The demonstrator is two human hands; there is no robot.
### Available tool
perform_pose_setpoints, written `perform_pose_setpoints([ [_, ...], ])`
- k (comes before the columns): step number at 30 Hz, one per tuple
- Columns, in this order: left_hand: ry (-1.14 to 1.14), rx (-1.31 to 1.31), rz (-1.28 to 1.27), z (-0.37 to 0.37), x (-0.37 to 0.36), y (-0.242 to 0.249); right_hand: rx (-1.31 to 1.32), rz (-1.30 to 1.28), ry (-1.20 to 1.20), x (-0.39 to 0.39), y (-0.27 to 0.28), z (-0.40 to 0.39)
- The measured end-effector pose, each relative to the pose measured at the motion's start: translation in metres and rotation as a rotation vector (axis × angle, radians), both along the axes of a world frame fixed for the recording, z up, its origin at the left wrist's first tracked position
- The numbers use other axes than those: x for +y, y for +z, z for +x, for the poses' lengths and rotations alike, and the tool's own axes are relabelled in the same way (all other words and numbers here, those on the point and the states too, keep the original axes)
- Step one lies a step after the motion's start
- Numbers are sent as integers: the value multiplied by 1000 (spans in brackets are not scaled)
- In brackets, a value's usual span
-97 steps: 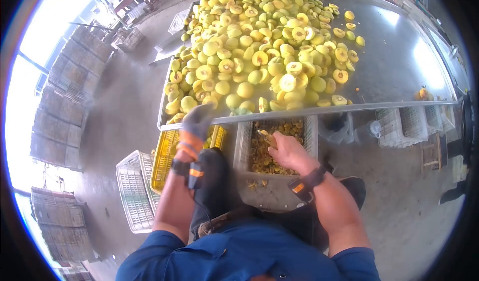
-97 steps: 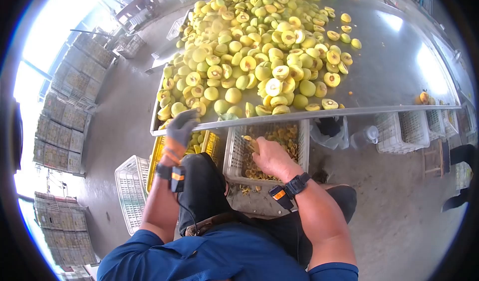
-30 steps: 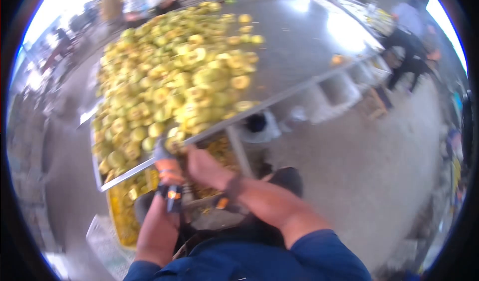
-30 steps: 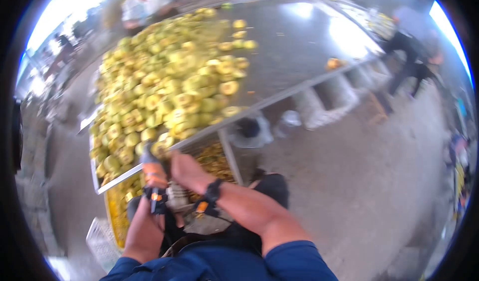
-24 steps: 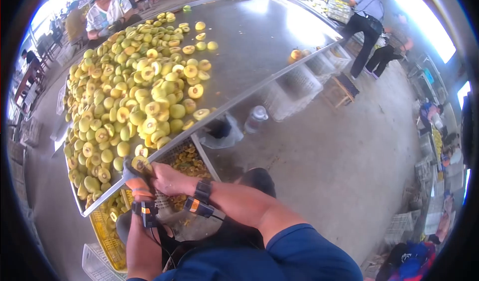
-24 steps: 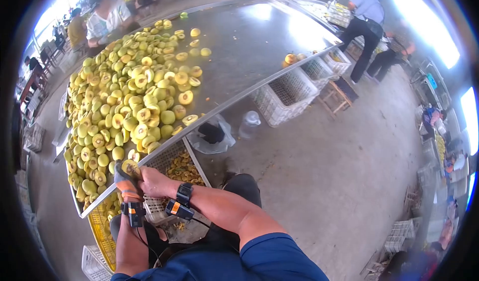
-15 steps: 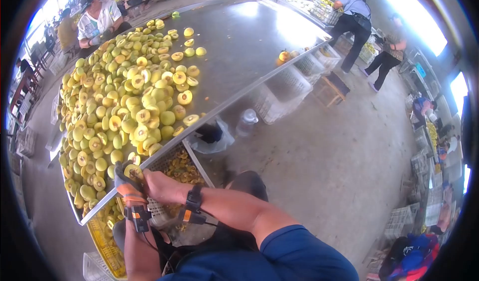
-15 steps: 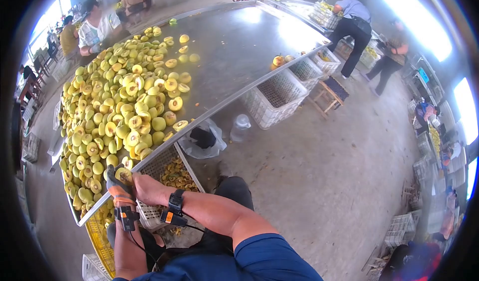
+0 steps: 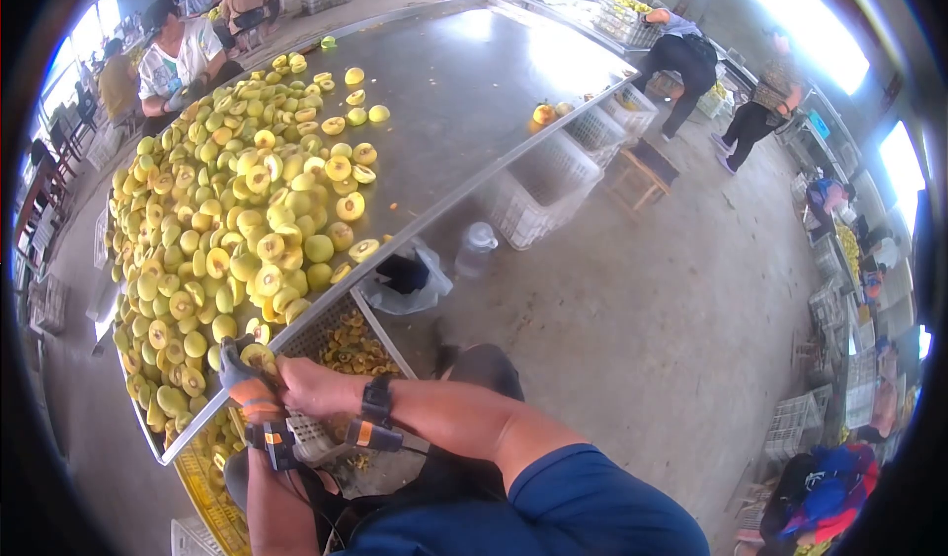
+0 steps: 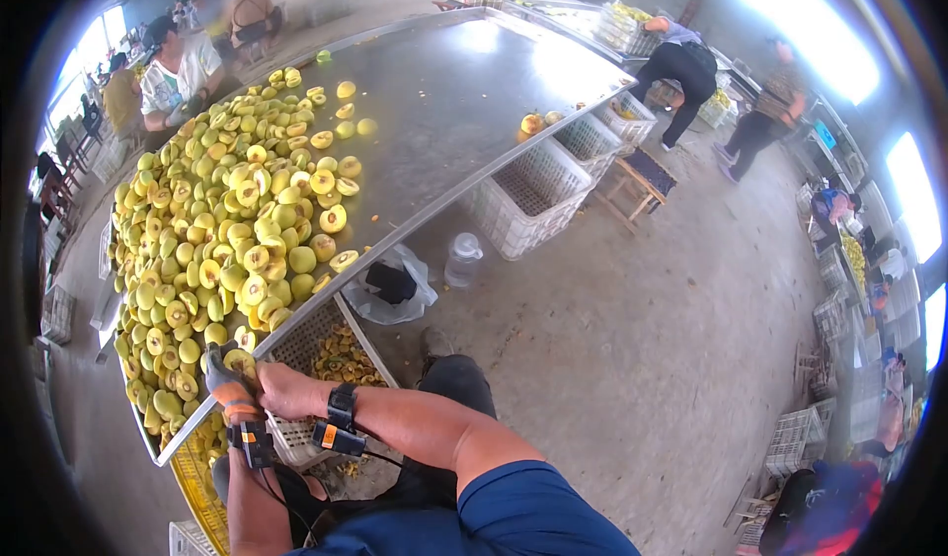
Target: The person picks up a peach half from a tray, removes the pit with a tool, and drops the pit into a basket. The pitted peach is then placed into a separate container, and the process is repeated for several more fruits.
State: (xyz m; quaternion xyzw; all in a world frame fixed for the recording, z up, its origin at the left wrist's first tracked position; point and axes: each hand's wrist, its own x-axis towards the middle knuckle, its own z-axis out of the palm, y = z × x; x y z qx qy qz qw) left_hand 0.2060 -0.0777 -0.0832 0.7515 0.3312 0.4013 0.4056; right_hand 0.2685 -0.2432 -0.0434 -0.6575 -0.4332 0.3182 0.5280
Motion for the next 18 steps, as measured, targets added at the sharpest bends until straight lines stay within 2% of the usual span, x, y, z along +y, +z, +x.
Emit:
perform_pose_setpoints([
  [5,-71,-418,-597,9,-3,12,111,19,98,6,-7,-1],
  [8,-205,-136,71,1,-3,15,207,155,80,0,1,-12],
  [9,-255,-213,-105,1,0,12,207,110,140,-4,11,-8],
  [12,-367,-176,158,-8,2,13,631,6,310,-32,59,-5],
  [13,-399,-213,253,-9,9,3,453,414,183,-10,25,-24],
  [14,-462,-273,132,-12,14,-2,522,307,245,-21,46,-19],
  [16,-319,-197,467,-12,17,6,439,133,264,-1,7,-14],
  [17,-285,51,492,-18,17,29,412,73,266,-8,15,-12],
  [18,-234,69,542,-22,14,38,384,15,268,-16,32,-12],
])
